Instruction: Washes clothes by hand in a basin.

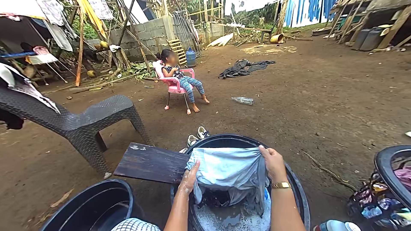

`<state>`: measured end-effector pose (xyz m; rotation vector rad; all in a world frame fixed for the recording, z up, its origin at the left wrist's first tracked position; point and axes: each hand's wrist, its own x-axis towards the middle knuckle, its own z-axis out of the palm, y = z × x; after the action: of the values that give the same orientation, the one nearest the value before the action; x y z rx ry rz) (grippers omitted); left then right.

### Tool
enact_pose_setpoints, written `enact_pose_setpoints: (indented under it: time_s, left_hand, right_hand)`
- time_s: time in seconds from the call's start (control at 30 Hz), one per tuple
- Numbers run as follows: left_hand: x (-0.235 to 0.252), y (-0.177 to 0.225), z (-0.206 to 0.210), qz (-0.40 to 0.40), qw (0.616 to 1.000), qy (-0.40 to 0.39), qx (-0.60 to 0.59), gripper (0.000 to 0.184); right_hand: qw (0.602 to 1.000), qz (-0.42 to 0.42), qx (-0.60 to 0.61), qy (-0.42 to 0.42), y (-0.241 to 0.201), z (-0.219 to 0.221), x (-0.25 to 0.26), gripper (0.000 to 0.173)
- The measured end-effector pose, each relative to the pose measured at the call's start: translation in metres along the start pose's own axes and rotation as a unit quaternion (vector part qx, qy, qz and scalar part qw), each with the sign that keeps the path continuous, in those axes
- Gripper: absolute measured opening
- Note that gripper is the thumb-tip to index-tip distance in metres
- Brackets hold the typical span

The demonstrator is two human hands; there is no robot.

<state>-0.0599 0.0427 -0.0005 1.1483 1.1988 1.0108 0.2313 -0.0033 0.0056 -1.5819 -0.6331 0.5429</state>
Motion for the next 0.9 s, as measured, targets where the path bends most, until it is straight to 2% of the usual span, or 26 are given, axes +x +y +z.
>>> enact_pose_setpoints:
  time_s: [0.03,0.1,0.17,0.23,0.5,0.9]
  left_hand:
    - [0.006,-0.011,0.0,-0.035,0.998,0.007,0.049,0.052]
    - [0.021,-0.042,-0.005,-0.096,0.982,0.009,0.165,0.059]
    - [0.028,-0.063,-0.013,-0.131,0.949,-0.013,0.287,0.063]
    - [0.029,-0.067,-0.015,-0.136,0.929,-0.026,0.344,0.061]
    - [0.032,-0.069,-0.015,-0.128,0.932,-0.012,0.338,0.058]
    - [0.034,-0.066,-0.013,-0.139,0.933,-0.003,0.333,0.057]
  right_hand:
    - [0.997,0.006,-0.066,-0.033,0.009,-0.001,0.004,0.029]
    - [0.981,0.036,-0.159,-0.103,0.028,0.002,0.01,0.046]
    - [0.967,0.069,-0.202,-0.14,0.045,0.006,0.013,0.05]
    - [0.957,0.1,-0.223,-0.158,0.058,0.005,0.015,0.05]
    - [0.931,0.194,-0.255,-0.173,0.103,-0.003,0.018,0.043]
    - [0.928,0.213,-0.243,-0.187,0.11,0.003,0.017,0.041]
